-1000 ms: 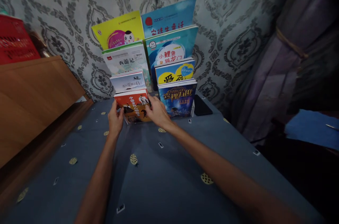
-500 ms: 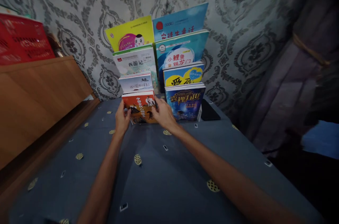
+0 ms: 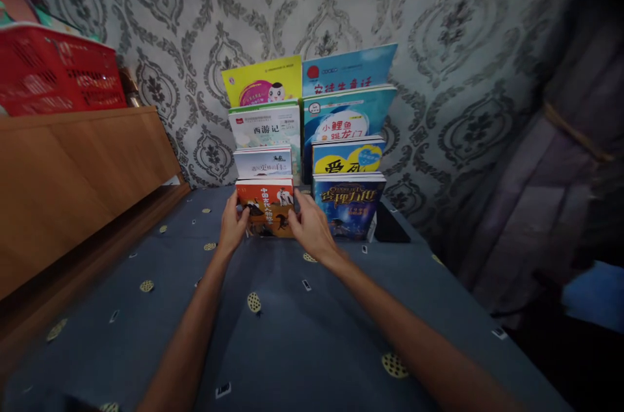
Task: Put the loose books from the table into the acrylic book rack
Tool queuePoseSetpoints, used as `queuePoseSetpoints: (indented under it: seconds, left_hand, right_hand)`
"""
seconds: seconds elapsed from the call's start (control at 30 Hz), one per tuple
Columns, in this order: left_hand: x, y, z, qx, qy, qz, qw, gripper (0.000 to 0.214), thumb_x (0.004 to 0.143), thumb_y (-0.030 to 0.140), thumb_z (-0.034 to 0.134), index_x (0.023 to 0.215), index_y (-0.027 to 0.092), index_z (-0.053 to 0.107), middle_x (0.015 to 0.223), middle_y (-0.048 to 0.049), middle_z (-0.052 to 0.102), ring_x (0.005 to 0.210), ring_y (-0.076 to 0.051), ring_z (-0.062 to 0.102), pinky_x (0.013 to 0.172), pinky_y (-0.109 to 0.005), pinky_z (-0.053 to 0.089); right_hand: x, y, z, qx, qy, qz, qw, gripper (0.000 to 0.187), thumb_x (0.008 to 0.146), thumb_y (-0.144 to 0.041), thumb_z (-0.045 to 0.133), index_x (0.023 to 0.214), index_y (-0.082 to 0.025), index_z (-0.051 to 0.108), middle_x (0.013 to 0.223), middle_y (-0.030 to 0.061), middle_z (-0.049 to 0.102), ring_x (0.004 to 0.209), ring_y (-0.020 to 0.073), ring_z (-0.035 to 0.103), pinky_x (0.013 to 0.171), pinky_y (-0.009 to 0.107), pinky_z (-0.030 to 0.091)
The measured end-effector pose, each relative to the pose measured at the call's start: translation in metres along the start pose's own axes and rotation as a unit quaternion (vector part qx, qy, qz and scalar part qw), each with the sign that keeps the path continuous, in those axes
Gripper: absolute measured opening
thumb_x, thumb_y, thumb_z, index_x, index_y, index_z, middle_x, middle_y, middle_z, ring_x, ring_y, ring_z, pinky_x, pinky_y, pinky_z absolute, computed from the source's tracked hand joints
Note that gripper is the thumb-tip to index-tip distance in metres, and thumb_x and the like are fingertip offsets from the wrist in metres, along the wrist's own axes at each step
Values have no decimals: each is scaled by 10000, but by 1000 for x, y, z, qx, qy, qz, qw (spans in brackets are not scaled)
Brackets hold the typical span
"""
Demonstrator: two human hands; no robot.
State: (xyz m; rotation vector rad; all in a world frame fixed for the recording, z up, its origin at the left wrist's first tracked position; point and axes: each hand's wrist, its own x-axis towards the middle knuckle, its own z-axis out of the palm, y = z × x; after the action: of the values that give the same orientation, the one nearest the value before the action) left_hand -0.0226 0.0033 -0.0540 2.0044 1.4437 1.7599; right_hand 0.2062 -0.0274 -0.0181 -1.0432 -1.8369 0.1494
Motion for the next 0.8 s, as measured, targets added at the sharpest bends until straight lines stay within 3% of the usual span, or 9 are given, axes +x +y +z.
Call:
queuePoseSetpoints:
  seconds: [0.17, 0.33, 0.43, 0.53, 0.63, 0.73, 0.8]
  left_hand:
    - [-2, 12, -2, 71, 35, 26, 997, 623, 901, 229, 520, 1505, 165, 384, 1401, -181, 533, 1268, -287, 542, 1084, -510, 460]
    - [-5, 47, -1, 182, 101, 113, 972, 513, 918, 162, 463, 1427, 99, 465, 1379, -220, 528, 1358, -314, 453, 1163, -542, 359]
    - [-14, 72, 12, 196, 87, 197, 957, 432, 943, 141, 446, 1367, 145, 528, 1423, -196, 505, 1408, -301, 417, 1181, -534, 341]
    - [-30, 95, 38, 152, 3, 245, 957, 450, 962, 115, 409, 1392, 196, 513, 1427, -153, 533, 1423, -261, 431, 1194, -505, 348]
    - [-45, 111, 71, 46, -103, 181, 977, 540, 988, 153, 394, 1524, 207, 352, 1516, -148, 477, 1442, -235, 431, 1194, -465, 382]
    - [-51, 119, 102, -65, -140, 92, 984, 655, 993, 249, 442, 1597, 218, 189, 1632, -152, 327, 1493, -264, 366, 1205, -475, 374]
    - [-48, 119, 119, -107, -139, 39, 984, 704, 992, 281, 452, 1614, 221, 127, 1675, -139, 237, 1531, -279, 291, 1238, -486, 313]
  right_hand:
    - [-31, 3, -27, 25, 3, -79, 997, 422, 963, -196, 422, 1347, -195, 597, 1294, 130, 658, 1148, 245, 661, 956, 398, 561]
    - [-73, 40, -60, -4, -25, -89, 996, 355, 972, -188, 429, 1235, -221, 664, 1079, 94, 734, 989, 221, 715, 872, 368, 590]
    - [-95, 66, -79, -11, -37, -59, 998, 338, 968, -209, 435, 1200, -221, 681, 1021, 91, 741, 913, 219, 725, 802, 350, 599]
    - [-107, 87, -96, -11, -8, 3, 1000, 297, 962, -259, 457, 1128, -218, 700, 949, 84, 738, 808, 221, 715, 742, 353, 599]
    - [-104, 98, -108, -2, 64, 82, 995, 287, 959, -313, 473, 1130, -202, 676, 961, 92, 728, 767, 218, 698, 682, 350, 592]
    - [-91, 103, -113, 6, 138, 112, 984, 365, 963, -381, 484, 1236, -185, 627, 1133, 139, 705, 972, 256, 698, 808, 410, 597]
    - [-77, 105, -113, 16, 149, 111, 982, 466, 977, -437, 469, 1356, -183, 564, 1306, 166, 651, 1139, 277, 658, 940, 467, 563]
